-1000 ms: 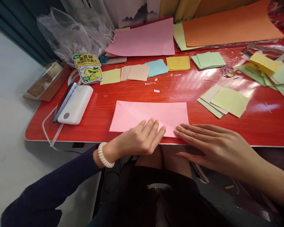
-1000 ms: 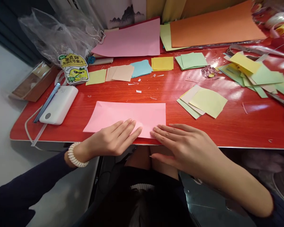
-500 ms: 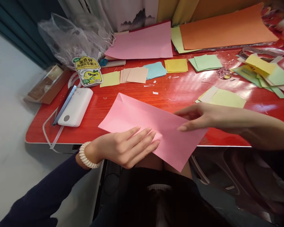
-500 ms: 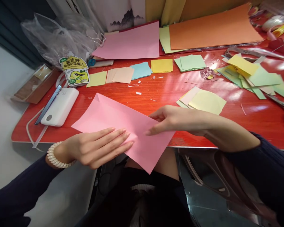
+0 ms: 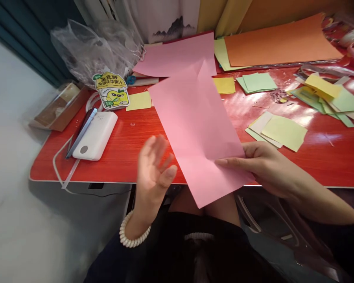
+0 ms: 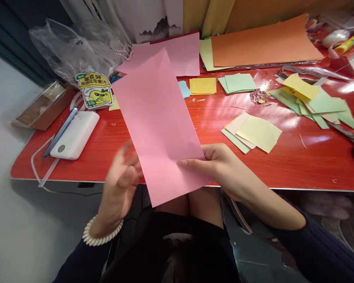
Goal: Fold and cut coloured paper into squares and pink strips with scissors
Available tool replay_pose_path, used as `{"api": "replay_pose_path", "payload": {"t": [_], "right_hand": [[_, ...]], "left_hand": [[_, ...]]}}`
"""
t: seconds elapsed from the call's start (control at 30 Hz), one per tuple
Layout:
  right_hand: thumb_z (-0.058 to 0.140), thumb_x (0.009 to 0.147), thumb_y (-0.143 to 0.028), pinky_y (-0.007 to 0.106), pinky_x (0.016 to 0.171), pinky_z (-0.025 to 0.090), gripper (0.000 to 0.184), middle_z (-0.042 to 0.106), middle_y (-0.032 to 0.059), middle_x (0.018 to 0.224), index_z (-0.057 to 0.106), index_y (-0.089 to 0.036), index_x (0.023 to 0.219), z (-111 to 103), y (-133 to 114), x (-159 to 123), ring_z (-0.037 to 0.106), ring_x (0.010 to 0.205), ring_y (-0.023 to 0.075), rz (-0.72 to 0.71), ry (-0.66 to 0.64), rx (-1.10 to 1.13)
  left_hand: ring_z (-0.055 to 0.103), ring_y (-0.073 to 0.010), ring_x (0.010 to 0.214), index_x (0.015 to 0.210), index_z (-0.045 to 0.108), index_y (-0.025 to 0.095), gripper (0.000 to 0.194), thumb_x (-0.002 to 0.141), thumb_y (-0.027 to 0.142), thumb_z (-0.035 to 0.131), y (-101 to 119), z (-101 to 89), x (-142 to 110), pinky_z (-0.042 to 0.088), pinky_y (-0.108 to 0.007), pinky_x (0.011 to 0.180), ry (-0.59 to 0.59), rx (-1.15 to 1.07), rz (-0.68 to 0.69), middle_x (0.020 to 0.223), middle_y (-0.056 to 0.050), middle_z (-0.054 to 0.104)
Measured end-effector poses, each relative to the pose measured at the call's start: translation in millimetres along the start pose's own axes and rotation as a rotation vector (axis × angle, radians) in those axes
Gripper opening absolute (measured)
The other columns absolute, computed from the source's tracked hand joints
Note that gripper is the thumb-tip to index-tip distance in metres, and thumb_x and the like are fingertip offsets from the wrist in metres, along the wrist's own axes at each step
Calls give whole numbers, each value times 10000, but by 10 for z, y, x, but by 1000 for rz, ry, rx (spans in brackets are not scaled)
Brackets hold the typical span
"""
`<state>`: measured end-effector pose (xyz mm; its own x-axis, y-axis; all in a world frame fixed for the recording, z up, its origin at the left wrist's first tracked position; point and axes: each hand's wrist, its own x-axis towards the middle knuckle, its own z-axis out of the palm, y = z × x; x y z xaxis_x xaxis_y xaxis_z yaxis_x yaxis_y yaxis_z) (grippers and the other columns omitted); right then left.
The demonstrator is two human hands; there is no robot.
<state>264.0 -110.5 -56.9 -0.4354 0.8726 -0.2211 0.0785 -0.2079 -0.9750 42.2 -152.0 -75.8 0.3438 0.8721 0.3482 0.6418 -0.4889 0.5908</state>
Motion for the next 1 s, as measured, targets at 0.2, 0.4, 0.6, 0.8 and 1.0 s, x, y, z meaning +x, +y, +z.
{"api": "replay_pose_path", "payload": {"t": [0.2, 0.4, 0.6, 0.8, 1.0], "right_hand": [[611, 859, -284, 263, 634, 605, 171, 748, 33, 897, 734, -235, 967, 105, 13, -55, 718, 812, 214, -63, 17, -33], [604, 863, -274, 304, 706, 599, 227, 740, 68, 947, 711, -175, 1037, 97, 76, -48, 713, 828, 223, -55, 15, 25], [649, 825, -286, 258, 675, 569, 210, 743, 29, 896, 732, -205, 1000, 101, 95, -81, 701, 833, 205, -4, 45, 10], [611, 852, -266, 221, 680, 517, 206, 725, -25, 874, 717, -252, 1028, 150, 20, -203, 674, 838, 162, -128, 103, -195], [538, 898, -283, 277, 674, 483, 187, 659, 14, 837, 703, -253, 979, 194, 87, -189, 606, 833, 180, -302, 198, -516]], "left_hand": [[594, -209, 1132, 1368, 398, 183, 414, 964, 272, 391, 243, 158, 166, 562, -323, 886, -200, -813, -358, 1348, -115, 527], [634, -223, 1064, 1287, 513, 169, 433, 872, 278, 576, 230, 255, 192, 571, -365, 885, -102, -965, -529, 1270, -105, 596], [641, -210, 1046, 1046, 673, 170, 284, 784, 279, 686, 321, 231, 194, 532, -331, 931, -34, -1103, -686, 1127, -60, 687], [627, -217, 1051, 1014, 697, 171, 267, 771, 281, 704, 373, 202, 198, 492, -338, 954, 12, -1076, -724, 1073, -59, 705], [625, -237, 1049, 1004, 705, 161, 274, 763, 290, 709, 371, 241, 199, 498, -352, 928, 33, -1055, -712, 1057, -73, 708]]}}
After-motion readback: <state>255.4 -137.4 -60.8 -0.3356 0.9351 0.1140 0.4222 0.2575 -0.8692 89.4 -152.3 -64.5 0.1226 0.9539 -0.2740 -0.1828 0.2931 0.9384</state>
